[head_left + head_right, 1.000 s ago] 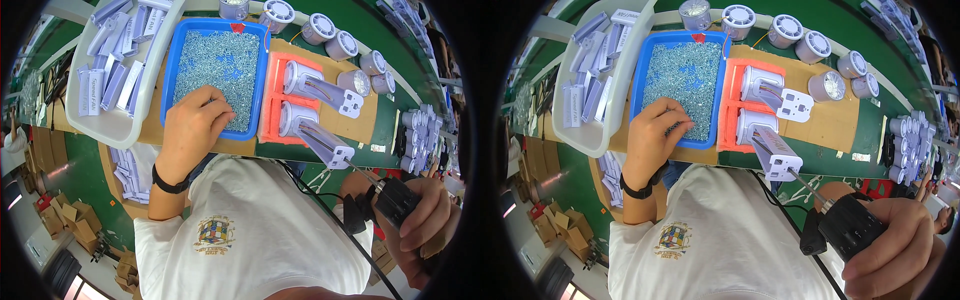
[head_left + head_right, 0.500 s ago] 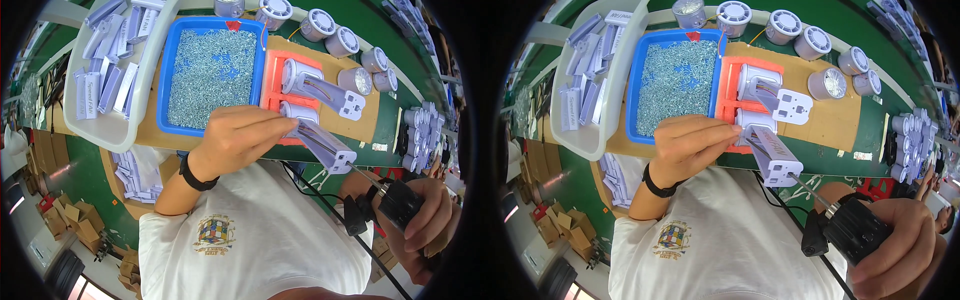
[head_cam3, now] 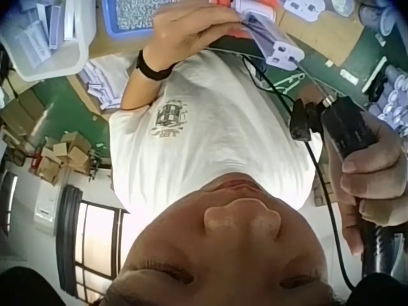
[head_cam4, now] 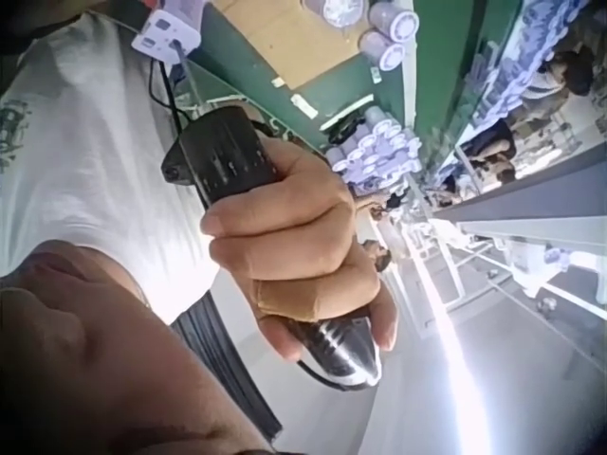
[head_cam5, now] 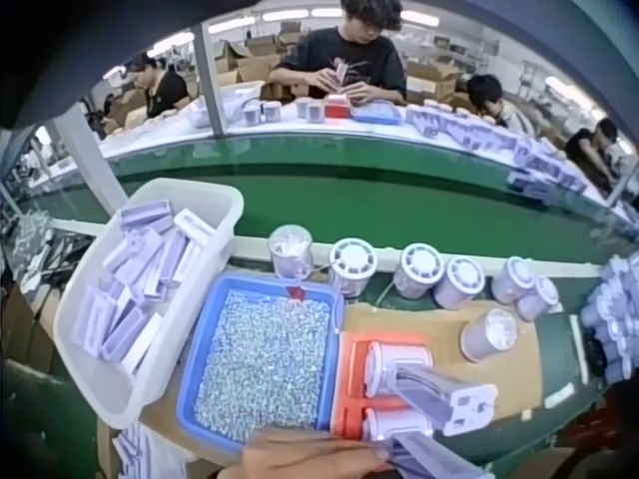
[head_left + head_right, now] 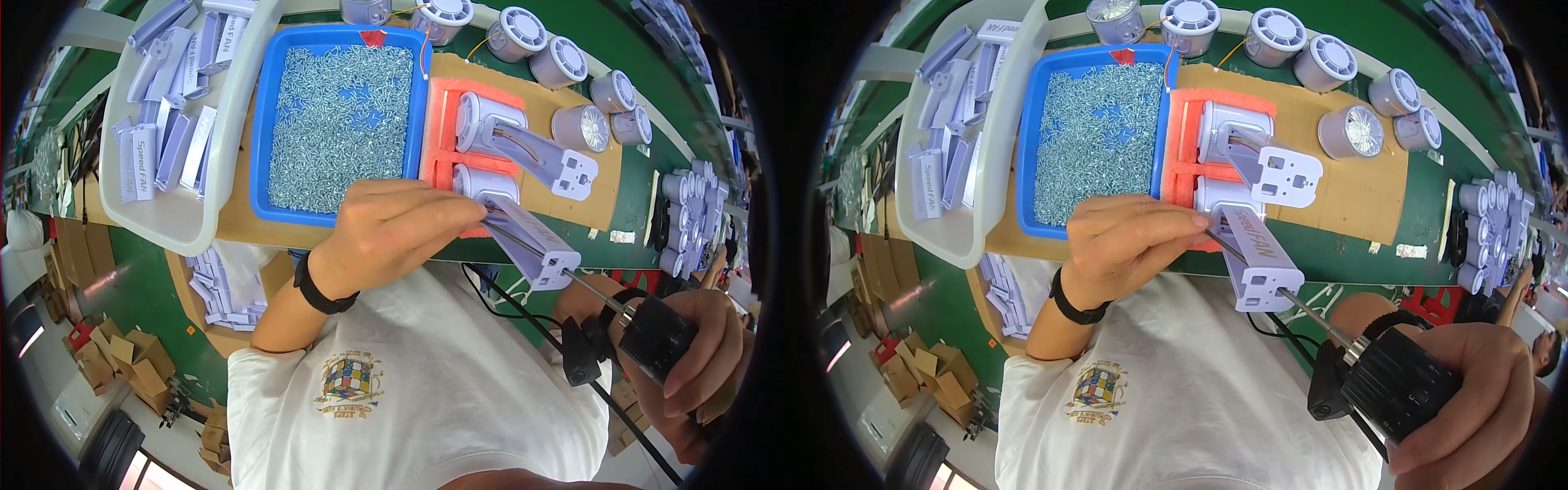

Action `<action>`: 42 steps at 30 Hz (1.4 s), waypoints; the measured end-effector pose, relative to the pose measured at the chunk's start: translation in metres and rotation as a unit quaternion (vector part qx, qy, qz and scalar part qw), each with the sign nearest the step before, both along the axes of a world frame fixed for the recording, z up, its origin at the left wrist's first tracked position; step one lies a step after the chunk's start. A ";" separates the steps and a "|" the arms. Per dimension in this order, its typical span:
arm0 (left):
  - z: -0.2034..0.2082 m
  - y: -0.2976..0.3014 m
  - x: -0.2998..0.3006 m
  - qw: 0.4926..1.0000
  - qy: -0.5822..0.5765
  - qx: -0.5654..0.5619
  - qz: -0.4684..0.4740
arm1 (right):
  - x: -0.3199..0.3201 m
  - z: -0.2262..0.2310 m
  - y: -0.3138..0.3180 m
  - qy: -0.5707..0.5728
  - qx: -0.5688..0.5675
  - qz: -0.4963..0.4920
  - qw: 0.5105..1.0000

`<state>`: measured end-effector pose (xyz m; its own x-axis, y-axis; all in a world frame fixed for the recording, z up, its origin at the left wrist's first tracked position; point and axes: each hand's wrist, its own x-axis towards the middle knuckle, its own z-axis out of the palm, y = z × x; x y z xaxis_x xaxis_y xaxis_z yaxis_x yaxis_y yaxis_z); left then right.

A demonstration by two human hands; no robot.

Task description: The person picks up a screw from a tray, places it into a fan handle, and drives it in with a power screwdriver. They then pick up a fan head and a handle, thread the wires through, and press the two components together.

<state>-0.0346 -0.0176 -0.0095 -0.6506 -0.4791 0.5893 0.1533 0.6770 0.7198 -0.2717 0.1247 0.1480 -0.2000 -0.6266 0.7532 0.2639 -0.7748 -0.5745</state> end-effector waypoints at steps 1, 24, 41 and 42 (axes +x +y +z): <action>-0.002 0.000 0.001 1.000 0.002 -0.016 -0.001 | -0.001 0.000 -0.001 0.000 -0.001 0.008 1.000; -0.003 0.003 0.002 0.997 -0.049 -0.056 0.032 | 0.061 0.012 -0.020 0.138 0.114 -0.098 0.979; -0.006 0.005 0.003 0.998 -0.039 -0.037 0.028 | 0.038 0.004 -0.011 0.116 0.071 -0.092 0.986; -0.007 0.005 0.004 0.998 -0.038 -0.036 0.029 | 0.038 0.002 -0.012 0.114 0.071 -0.085 0.987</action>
